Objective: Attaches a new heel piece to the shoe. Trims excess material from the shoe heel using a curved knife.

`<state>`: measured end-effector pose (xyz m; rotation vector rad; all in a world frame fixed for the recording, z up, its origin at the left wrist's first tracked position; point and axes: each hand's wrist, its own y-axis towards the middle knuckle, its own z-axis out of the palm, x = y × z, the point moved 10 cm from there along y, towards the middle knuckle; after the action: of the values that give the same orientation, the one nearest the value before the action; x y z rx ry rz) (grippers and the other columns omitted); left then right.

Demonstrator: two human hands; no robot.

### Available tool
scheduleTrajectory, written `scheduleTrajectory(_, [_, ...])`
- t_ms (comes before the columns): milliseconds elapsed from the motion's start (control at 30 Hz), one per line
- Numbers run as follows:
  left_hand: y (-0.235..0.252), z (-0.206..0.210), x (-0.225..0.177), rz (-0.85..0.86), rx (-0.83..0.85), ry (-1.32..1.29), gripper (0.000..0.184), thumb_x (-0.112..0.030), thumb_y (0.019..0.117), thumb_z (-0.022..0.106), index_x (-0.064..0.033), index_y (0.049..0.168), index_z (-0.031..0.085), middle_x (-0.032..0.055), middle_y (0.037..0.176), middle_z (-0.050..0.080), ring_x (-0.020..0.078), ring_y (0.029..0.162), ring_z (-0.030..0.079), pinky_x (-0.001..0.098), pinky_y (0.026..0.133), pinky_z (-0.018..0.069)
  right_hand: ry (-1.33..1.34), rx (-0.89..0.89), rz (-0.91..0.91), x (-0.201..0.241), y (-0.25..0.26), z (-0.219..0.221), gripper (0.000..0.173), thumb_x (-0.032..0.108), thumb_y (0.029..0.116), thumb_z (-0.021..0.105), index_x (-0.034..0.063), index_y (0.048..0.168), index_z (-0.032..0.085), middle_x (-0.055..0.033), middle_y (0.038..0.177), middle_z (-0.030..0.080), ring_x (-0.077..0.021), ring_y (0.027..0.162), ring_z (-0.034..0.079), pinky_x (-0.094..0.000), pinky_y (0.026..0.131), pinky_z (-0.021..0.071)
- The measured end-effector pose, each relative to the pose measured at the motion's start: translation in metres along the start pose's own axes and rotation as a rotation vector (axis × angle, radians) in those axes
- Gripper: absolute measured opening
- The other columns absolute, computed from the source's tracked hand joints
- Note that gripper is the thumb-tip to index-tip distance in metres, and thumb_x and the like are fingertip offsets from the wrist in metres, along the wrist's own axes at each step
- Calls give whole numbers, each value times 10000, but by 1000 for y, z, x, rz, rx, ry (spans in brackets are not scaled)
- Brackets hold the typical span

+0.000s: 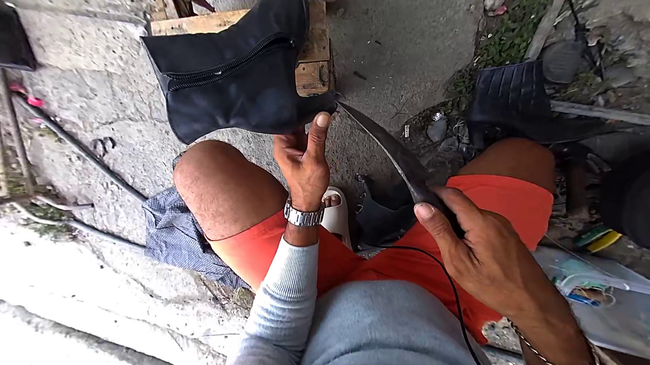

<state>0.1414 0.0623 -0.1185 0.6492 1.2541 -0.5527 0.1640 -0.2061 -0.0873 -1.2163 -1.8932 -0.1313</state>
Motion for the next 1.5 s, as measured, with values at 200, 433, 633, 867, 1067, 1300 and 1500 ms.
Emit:
scheduleTrajectory(200, [-1, -3, 1, -12, -12, 7, 315, -74, 993, 665, 26, 1244, 504, 164, 1148, 687, 313, 1114, 692, 547, 1058, 543, 1, -2, 8, 4, 4, -2, 482, 587, 1047, 406, 203, 1169, 671, 72, 692, 568, -56, 592, 563, -301, 509, 469])
scheduleTrajectory(433, [-2, -4, 3, -16, -6, -23, 311, -72, 997, 655, 22, 1246, 494, 160, 1145, 682, 305, 1120, 688, 546, 1061, 540, -30, 18, 2, 4, 7, -4, 470, 588, 1044, 403, 220, 1155, 675, 83, 682, 561, -52, 586, 561, -304, 499, 463])
scheduleTrajectory(633, [-1, -4, 3, -11, 17, -26, 338, -59, 986, 664, 34, 1256, 482, 173, 1168, 672, 320, 1135, 680, 568, 1070, 528, -89, 15, -26, 10, 12, -8, 471, 579, 1043, 402, 200, 1126, 668, 65, 668, 548, -78, 573, 555, -328, 481, 445])
scheduleTrajectory(867, [-1, -6, 3, -8, 77, -5, 351, -66, 985, 659, 54, 1262, 479, 169, 1176, 668, 289, 1142, 670, 522, 1060, 536, -221, 84, -26, 18, 28, -17, 485, 606, 1035, 352, 214, 999, 636, 62, 594, 485, -119, 510, 523, -361, 428, 395])
scheduleTrajectory(1067, [-7, 8, -8, 52, 107, 71, 307, -51, 972, 675, 12, 1216, 500, 85, 1100, 697, 192, 1037, 706, 415, 963, 600, -83, 126, 10, 10, 43, 6, 474, 603, 1040, 376, 209, 962, 629, 48, 614, 511, -124, 524, 537, -373, 451, 438])
scheduleTrajectory(1300, [-3, -4, -10, -14, 63, -69, 222, -120, 1001, 651, -29, 1179, 555, 85, 1046, 707, 221, 991, 705, 465, 949, 585, 705, -209, 181, -57, 32, 19, 314, 251, 891, 802, 83, 1071, 608, -23, 714, 648, -140, 491, 579, -295, 440, 522])
scheduleTrajectory(1500, [-18, 3, -23, -69, 85, -148, 204, -133, 1040, 587, -78, 1235, 558, 92, 1159, 686, 251, 1108, 678, 466, 1034, 542, 1059, -354, -377, 58, 93, 10, 344, -79, 870, 734, -100, 1161, 553, -245, 1168, 713, -345, 1017, 745, -456, 888, 652])
